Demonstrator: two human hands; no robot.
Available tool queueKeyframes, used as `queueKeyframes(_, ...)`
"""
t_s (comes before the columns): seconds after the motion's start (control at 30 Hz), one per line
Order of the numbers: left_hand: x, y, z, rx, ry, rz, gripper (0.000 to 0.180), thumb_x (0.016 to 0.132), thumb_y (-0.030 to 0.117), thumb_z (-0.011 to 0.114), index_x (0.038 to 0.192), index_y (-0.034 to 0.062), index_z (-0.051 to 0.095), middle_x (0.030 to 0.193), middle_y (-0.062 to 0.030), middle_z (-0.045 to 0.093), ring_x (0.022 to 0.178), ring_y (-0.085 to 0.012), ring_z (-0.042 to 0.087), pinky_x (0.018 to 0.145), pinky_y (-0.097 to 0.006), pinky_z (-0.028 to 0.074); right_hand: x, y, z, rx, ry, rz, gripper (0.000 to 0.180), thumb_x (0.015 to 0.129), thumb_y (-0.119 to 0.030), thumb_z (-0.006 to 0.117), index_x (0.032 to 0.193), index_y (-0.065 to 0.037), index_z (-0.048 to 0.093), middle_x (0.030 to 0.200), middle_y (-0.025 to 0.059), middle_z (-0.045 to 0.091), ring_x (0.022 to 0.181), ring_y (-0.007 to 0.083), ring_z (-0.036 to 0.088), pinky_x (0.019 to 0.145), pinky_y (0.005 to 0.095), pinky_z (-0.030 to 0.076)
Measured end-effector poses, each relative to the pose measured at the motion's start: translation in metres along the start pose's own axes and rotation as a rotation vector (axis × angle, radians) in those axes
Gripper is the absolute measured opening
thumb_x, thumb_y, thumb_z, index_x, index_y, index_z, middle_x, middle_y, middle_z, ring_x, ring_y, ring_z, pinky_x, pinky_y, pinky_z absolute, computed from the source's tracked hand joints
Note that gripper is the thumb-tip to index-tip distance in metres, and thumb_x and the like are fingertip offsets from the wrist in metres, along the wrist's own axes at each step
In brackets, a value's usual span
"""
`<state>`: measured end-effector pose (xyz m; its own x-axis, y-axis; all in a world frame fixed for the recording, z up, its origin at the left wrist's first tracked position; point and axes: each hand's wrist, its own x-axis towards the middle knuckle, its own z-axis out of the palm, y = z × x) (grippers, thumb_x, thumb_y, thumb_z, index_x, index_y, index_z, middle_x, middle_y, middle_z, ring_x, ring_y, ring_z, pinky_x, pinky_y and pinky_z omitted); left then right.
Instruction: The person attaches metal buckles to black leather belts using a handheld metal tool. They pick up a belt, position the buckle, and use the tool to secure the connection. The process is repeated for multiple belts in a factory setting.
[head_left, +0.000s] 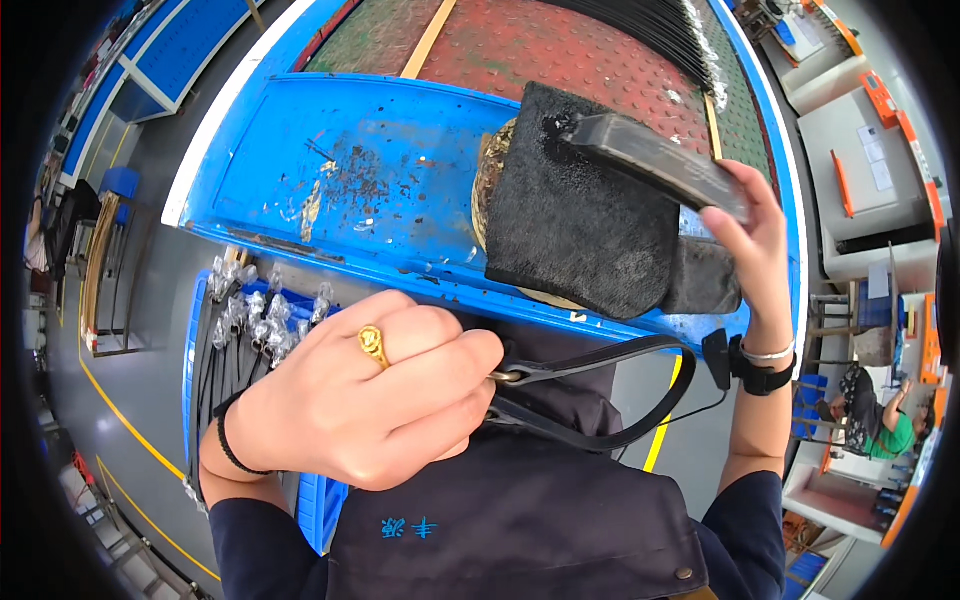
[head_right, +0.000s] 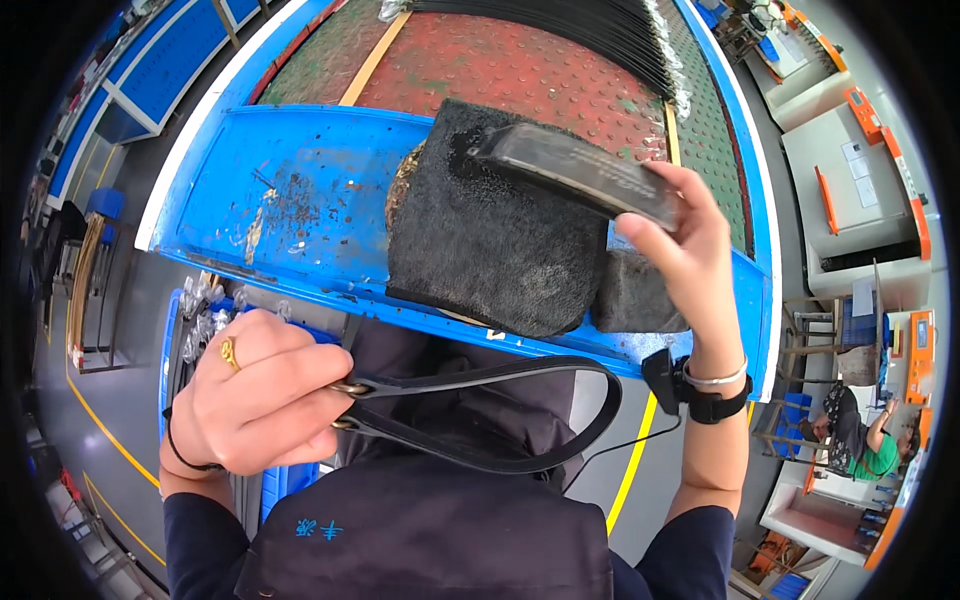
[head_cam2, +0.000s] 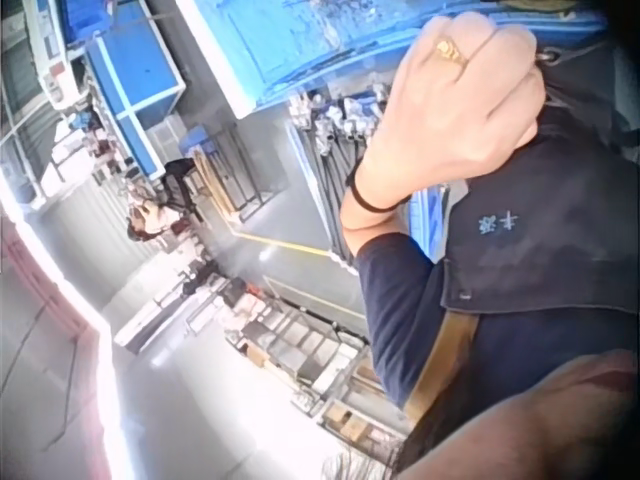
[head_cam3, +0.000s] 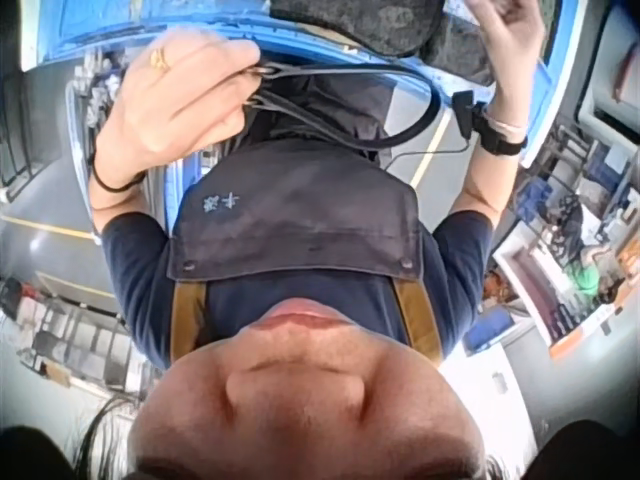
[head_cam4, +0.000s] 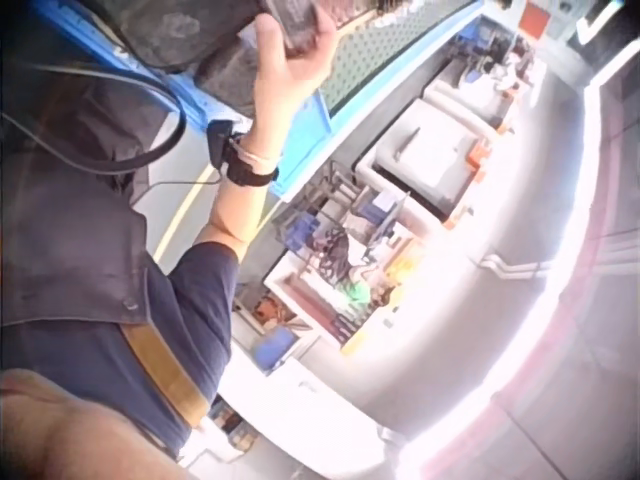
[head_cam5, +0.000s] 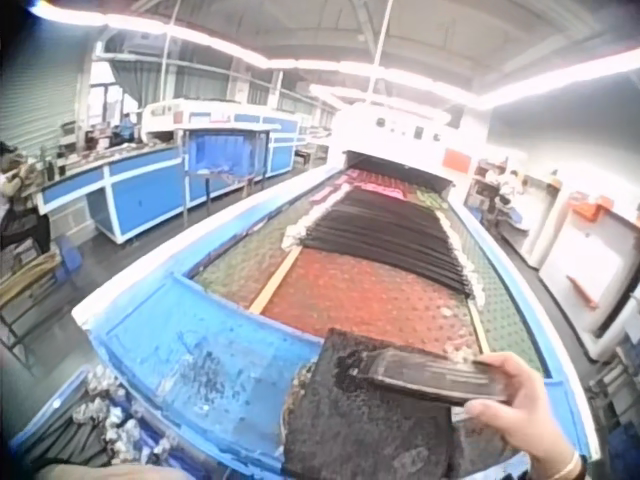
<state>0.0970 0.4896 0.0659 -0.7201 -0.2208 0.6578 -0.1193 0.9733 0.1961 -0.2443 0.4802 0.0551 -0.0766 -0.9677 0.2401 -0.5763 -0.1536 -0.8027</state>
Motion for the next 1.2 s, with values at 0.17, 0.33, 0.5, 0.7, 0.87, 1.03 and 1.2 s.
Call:
queueKeyframes(0.17,0.009,0.0,0.007,-0.101,-0.104,-0.032,0.014,0.059,0.009,0.063,0.069,-0.0002,0.059,0.082,-0.0105,0.056,0.064,-0.0223,0.052,0.052,-0.031,0.043,-0.03,-0.004,-0.013,0.857,0.162,-0.014,0.048,0.089,-0.027,0.051,0.125,0.003,0.043,0.117,0.0174,0.055,0.103,0.0258,0.058,0.081,0.0384,0.053)
queueKeyframes(0.33,0.019,0.0,0.024,-0.199,-0.093,-0.026,0.014,0.056,0.008,0.062,0.066,0.0004,0.057,0.079,-0.0093,0.054,0.061,-0.0225,0.051,0.053,-0.032,0.044,-0.082,-0.034,-0.005,1.078,0.362,0.098,0.061,0.087,-0.041,0.049,0.13,-0.001,0.036,0.119,0.0191,0.05,0.108,0.0273,0.053,0.087,0.0409,0.047)
queueKeyframes(0.5,0.032,0.005,0.032,-0.227,-0.107,-0.026,0.014,0.056,0.007,0.061,0.067,0.0003,0.057,0.079,-0.0093,0.054,0.06,-0.0223,0.05,0.053,-0.031,0.044,-0.108,-0.046,0.016,0.519,0.509,0.115,0.092,0.063,-0.06,0.064,0.129,-0.005,0.032,0.104,0.0165,0.051,0.095,0.0215,0.05,0.083,0.0324,0.041)
queueKeyframes(0.7,0.04,0.011,0.037,-0.218,-0.117,-0.024,0.012,0.057,0.007,0.061,0.066,0.0001,0.056,0.077,-0.0092,0.054,0.06,-0.0217,0.05,0.051,-0.03,0.042,-0.113,-0.046,0.017,0.521,0.505,0.143,0.091,0.061,-0.062,0.066,0.129,-0.011,0.032,0.103,0.0154,0.051,0.093,0.0207,0.05,0.082,0.0342,0.042)
queueKeyframes(0.87,0.044,0.014,0.039,-0.226,-0.126,-0.025,0.012,0.057,0.007,0.061,0.065,0.0001,0.056,0.076,-0.0092,0.053,0.059,-0.0212,0.049,0.05,-0.03,0.041,-0.111,-0.047,0.018,0.529,0.519,0.155,0.092,0.059,-0.062,0.067,0.129,-0.013,0.033,0.103,0.0149,0.051,0.093,0.0204,0.05,0.081,0.0339,0.042)
queueKeyframes(1.03,0.045,0.017,0.04,-0.217,-0.12,-0.021,0.013,0.055,0.007,0.061,0.065,-0.0001,0.056,0.075,-0.0092,0.053,0.057,-0.0209,0.049,0.049,-0.031,0.041,-0.113,-0.044,0.014,0.509,0.485,0.152,0.091,0.059,-0.062,0.067,0.129,-0.012,0.034,0.101,0.0148,0.053,0.092,0.0201,0.05,0.08,0.0334,0.041)
queueKeyframes(1.2,0.046,0.017,0.041,-0.222,-0.128,-0.019,0.014,0.054,0.008,0.061,0.065,-0.0001,0.056,0.075,-0.0094,0.053,0.057,-0.0208,0.049,0.049,-0.031,0.041,-0.115,-0.046,0.016,0.493,0.534,0.163,0.094,0.057,-0.065,0.069,0.128,-0.013,0.035,0.1,0.0142,0.053,0.091,0.0196,0.05,0.08,0.033,0.041)
